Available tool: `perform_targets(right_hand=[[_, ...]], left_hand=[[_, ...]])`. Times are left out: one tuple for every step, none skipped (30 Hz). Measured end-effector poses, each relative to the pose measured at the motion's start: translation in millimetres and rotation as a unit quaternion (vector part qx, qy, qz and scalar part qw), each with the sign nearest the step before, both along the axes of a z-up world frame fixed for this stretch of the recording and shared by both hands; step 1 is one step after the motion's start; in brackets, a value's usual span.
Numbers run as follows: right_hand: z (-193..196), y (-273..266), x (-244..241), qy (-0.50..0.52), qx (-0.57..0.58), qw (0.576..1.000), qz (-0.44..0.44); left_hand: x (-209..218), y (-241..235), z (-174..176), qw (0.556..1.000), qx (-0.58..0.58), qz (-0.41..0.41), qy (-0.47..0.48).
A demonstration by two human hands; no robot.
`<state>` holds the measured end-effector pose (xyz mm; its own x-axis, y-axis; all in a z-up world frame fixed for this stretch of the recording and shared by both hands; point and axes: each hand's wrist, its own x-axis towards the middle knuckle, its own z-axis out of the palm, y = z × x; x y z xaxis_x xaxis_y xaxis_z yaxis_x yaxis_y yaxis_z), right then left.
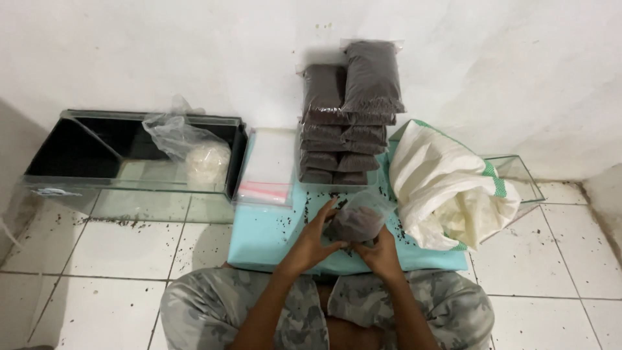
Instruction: Filling small plastic bags with dark granular substrate from a larger bag
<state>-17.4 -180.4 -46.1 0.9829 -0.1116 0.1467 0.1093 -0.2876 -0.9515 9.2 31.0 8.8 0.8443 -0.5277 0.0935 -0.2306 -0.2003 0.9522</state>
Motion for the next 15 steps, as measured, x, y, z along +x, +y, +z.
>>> perform_targets(right_hand=[[6, 2, 4, 0.000, 0.000, 1.000, -0.002], [12, 4, 5, -0.042, -0.017, 0.999, 0.016], [17, 6, 6, -0.084, -0.033, 0.995, 0.034], [12, 6, 10, -0.087, -0.033, 0.995, 0.035], [7, 6, 13, -0.074, -0.063, 0.995, 0.026], [1, 6, 14, -0.060, -0.092, 0.994, 0.015], [1, 7, 14, -0.060, -0.091, 0.994, 0.013], [1, 8, 12, -0.073, -0.097, 0.993, 0.009], [1, 9, 9, -0.087, -0.103, 0.991, 0.004], [18, 16, 2, -0.089, -0.102, 0.991, 0.004], [35, 23, -5, -0.080, -0.098, 0.992, -0.013], [54, 31, -10, -0.072, -0.094, 0.993, -0.027], [45, 27, -4, -0.076, -0.093, 0.992, -0.025], [36, 22, -1, -0.051, -0.084, 0.995, -0.006], [27, 17, 4, -0.027, -0.075, 0.997, 0.012]], left_hand=[[6, -3, -5, 1.000, 0.000, -0.002, 0.000], [9, -7, -11, 1.000, 0.027, -0.001, -0.007], [11, -10, -18, 0.998, 0.054, 0.000, -0.015], [13, -11, -28, 0.998, 0.054, 0.001, -0.017], [15, -13, -39, 0.993, 0.107, 0.001, -0.047], [15, -15, -49, 0.984, 0.161, -0.001, -0.076], [17, -16, -41, 0.984, 0.162, -0.002, -0.076], [13, -18, -33, 0.984, 0.150, 0.014, -0.092], [9, -19, -25, 0.984, 0.138, 0.031, -0.109], [7, -19, -26, 0.984, 0.139, 0.031, -0.111], [5, -19, -25, 0.983, 0.140, 0.039, -0.113], [3, -19, -24, 0.982, 0.141, 0.050, -0.115], [2, -18, -20, 0.981, 0.142, 0.054, -0.118], [-1, -19, -18, 0.977, 0.150, 0.059, -0.137], [-3, -19, -15, 0.973, 0.159, 0.065, -0.155]])
